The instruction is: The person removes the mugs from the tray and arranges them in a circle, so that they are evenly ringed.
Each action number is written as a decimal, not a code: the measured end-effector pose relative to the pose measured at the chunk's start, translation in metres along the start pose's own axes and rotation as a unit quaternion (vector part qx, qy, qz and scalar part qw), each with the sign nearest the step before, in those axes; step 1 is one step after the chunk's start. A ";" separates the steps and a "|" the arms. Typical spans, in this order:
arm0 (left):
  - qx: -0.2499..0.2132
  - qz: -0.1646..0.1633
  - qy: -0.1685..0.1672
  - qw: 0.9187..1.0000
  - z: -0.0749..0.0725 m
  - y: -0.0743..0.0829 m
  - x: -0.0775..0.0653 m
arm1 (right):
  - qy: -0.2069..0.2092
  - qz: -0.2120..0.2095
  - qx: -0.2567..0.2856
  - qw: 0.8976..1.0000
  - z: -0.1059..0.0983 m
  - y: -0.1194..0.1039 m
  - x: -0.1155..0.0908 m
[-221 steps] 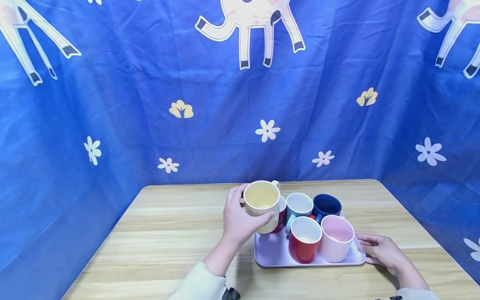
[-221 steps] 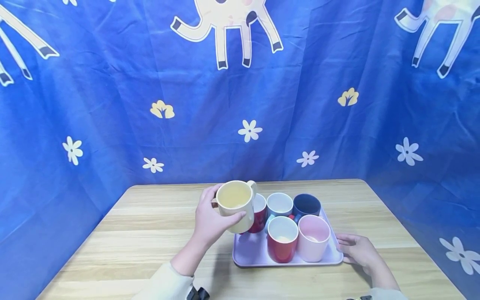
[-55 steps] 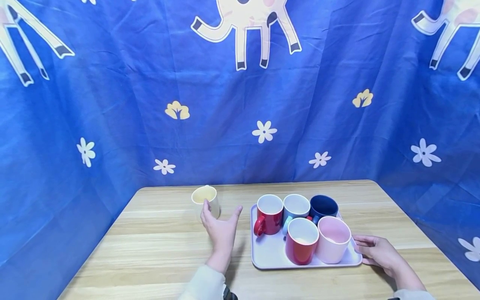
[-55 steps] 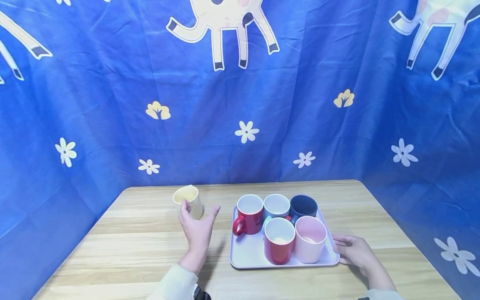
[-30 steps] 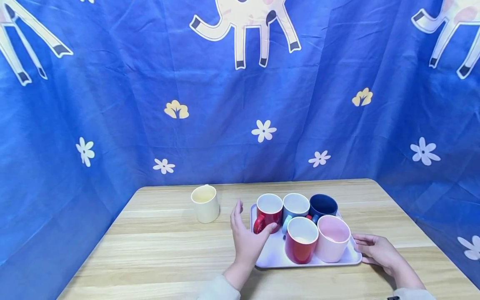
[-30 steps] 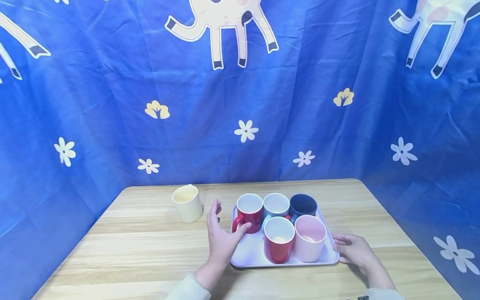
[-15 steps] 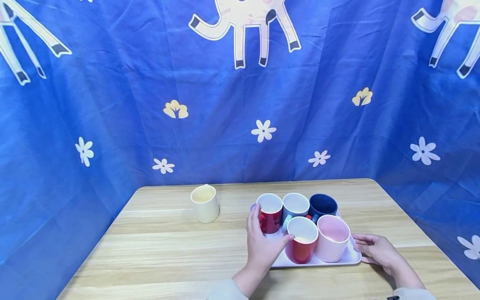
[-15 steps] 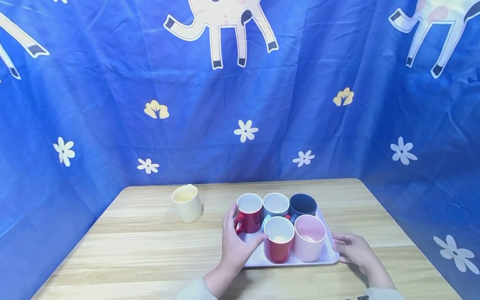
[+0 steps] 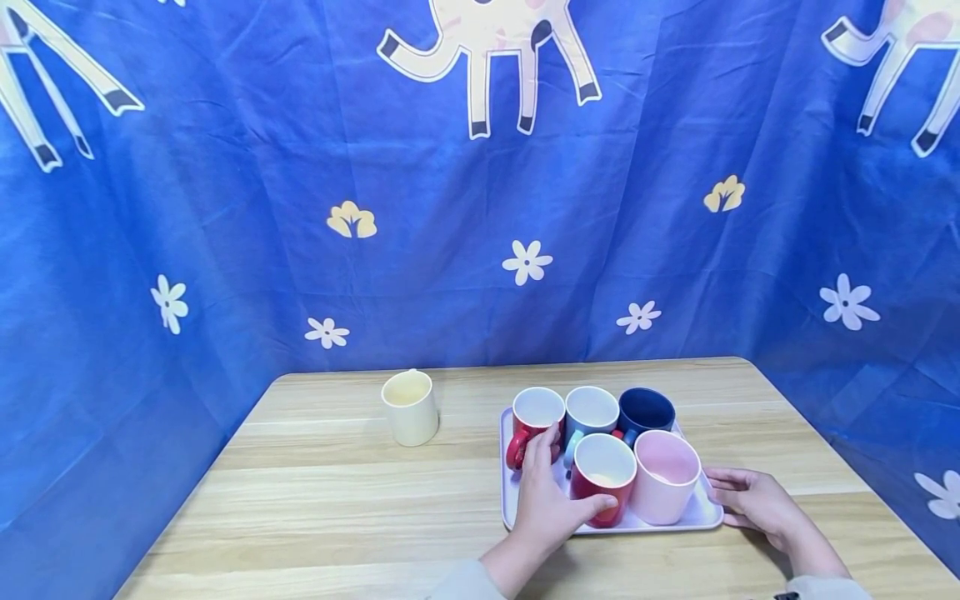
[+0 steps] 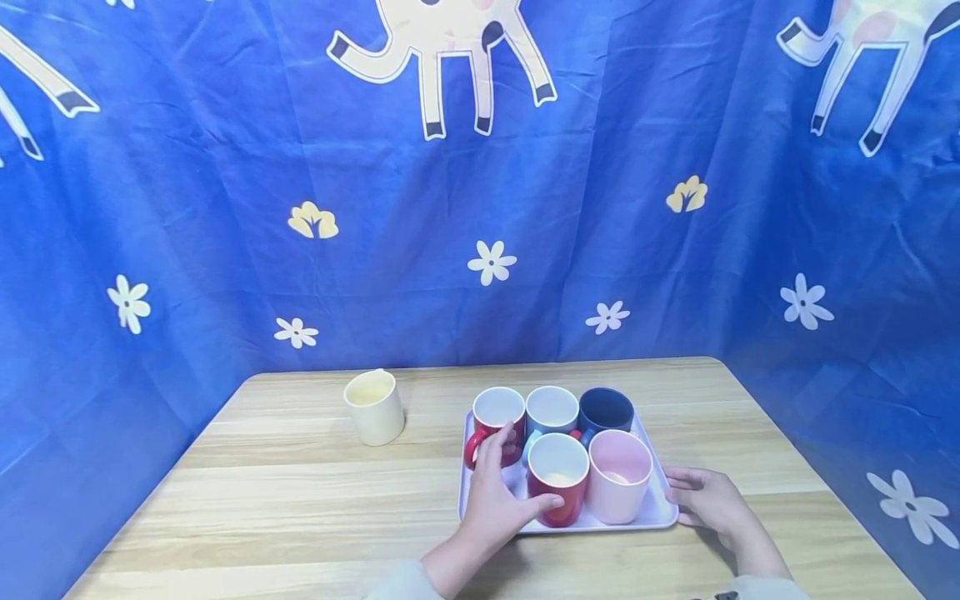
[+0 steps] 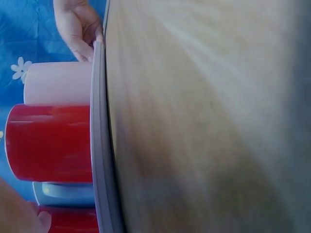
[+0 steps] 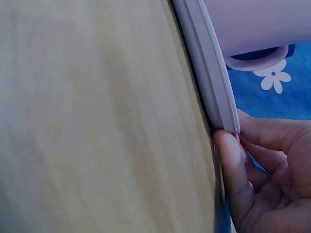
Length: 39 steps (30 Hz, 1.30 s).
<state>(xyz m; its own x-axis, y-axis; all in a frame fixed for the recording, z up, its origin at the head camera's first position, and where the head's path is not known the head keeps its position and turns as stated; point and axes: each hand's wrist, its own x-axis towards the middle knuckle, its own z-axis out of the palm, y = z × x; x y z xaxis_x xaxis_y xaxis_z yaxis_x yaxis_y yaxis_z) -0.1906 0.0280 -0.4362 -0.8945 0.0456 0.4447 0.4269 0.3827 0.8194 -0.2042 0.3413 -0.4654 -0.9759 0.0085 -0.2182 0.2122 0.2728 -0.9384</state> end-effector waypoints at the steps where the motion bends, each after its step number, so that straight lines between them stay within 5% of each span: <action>1: 0.001 0.001 -0.003 1.000 0.001 0.000 0.000 | 0.000 0.000 0.000 1.000 0.000 0.000 0.000; 17: 0.031 -0.043 -0.033 0.998 0.016 0.000 0.002 | 0.001 0.004 -0.002 1.000 -0.001 0.002 0.002; 28: 0.048 -0.049 0.004 0.998 0.031 -0.001 0.002 | 0.004 0.005 -0.006 1.000 0.000 0.001 0.002; 39: 0.008 -0.057 0.045 0.997 0.037 0.000 0.000 | -0.007 -0.005 -0.006 1.000 -0.001 0.003 0.001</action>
<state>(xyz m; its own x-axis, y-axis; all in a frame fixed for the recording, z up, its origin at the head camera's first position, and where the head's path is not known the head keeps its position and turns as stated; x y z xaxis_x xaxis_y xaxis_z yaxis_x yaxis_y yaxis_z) -0.1955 0.0625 -0.4500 -0.9211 -0.0828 0.3804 0.3200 0.3954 0.8609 -0.2046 0.3431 -0.4676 -0.9771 -0.0069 -0.2129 0.2022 0.2847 -0.9370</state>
